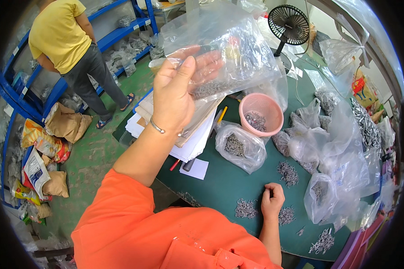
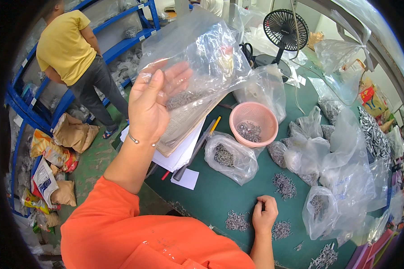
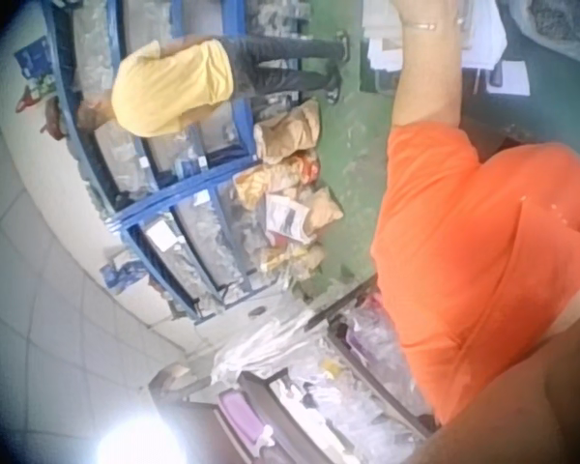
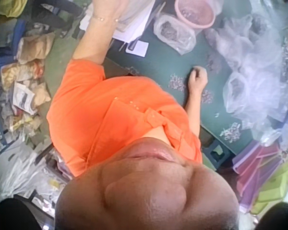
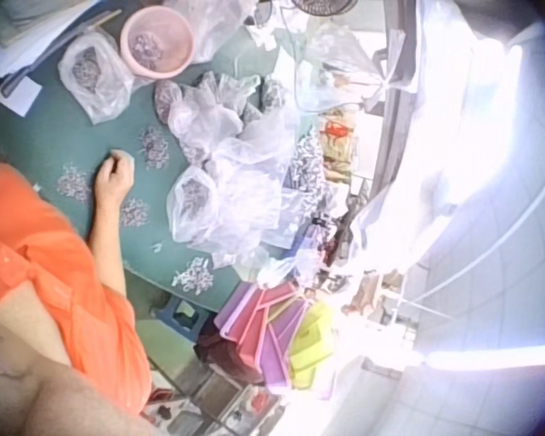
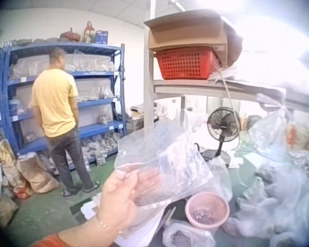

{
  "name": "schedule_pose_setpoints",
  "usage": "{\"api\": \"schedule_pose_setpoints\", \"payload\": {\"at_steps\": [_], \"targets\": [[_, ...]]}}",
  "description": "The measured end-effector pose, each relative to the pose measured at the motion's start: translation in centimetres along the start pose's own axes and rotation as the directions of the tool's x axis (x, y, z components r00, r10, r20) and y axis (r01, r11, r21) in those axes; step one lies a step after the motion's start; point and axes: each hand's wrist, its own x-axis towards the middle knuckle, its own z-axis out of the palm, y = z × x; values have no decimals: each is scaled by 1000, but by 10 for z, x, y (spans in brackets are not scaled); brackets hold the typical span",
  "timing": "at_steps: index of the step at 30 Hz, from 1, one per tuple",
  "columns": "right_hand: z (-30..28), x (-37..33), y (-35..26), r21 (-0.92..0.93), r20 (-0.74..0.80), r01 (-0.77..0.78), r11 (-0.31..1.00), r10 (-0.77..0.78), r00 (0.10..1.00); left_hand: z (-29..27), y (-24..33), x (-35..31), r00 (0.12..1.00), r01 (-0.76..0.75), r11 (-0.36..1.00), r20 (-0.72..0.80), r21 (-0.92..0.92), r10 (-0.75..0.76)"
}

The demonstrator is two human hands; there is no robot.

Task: The person sorts small metal components on a green work surface by hand, moving them into piles and plastic bags.

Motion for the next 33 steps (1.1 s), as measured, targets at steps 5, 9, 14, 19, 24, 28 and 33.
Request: {"api": "schedule_pose_setpoints", "payload": {"at_steps": [5,9,14,19,24,28,33], "targets": [[1,3,-6,1,-12,18,1000,-18,1000,-23,-5,20,987,-119,990,-99,70,125],[1,1,0,12,-7,21,1000,-21,1000,-75,-5,59,889,-188,973,-397,136,228],[1,0,1,10,2,5,1000,-5,1000,-148,7,89,643,-265,958,-720,112,263],[1,0,1,7,24,-20,1000,20,1000,-222,16,94,622,-289,951,-734,110,274],[2,0,2,25,20,-4,1000,4,1000,-261,32,89,529,-320,938,-796,133,293],[1,0,0,18,16,5,1000,-5,1000,-266,36,83,496,-315,940,-822,131,281],[1,0,4,15,16,19,1000,-19,1000,-277,36,81,509,-291,952,-827,94,237]]}}
